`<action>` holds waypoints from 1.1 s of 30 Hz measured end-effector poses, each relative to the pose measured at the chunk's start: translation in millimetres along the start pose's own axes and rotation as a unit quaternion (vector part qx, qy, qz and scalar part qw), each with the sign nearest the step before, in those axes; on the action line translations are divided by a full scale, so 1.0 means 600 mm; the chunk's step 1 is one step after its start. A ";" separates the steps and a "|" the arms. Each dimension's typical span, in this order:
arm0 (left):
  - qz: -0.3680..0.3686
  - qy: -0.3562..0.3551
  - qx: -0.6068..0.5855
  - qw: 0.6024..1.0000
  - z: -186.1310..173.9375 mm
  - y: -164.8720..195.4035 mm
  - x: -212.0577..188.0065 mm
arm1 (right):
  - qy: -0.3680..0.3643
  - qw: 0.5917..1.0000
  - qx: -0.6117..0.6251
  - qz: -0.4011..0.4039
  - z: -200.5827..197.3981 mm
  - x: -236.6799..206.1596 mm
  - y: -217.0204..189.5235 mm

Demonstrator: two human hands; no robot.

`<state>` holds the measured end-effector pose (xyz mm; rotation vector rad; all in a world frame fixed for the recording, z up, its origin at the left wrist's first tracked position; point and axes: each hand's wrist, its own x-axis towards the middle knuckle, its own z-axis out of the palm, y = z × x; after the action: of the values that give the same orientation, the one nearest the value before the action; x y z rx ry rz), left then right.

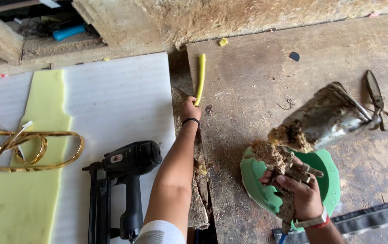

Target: The person folds a long fabric strip over a cord on a workbench, applies hot glue along the strip with a glue gun, and presses the fabric edges together around the cord to form upholstered piping, working along the length of the strip.

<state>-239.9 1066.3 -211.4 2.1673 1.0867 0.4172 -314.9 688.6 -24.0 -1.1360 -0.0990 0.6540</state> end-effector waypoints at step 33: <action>-0.174 0.158 -0.488 0.841 -0.423 0.043 -0.780 | -0.451 0.874 0.103 0.149 0.086 -0.112 0.025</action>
<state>-644.3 788.6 -3.4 0.9944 1.0660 0.9329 -396.4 698.5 2.4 -0.5603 -0.6455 1.4056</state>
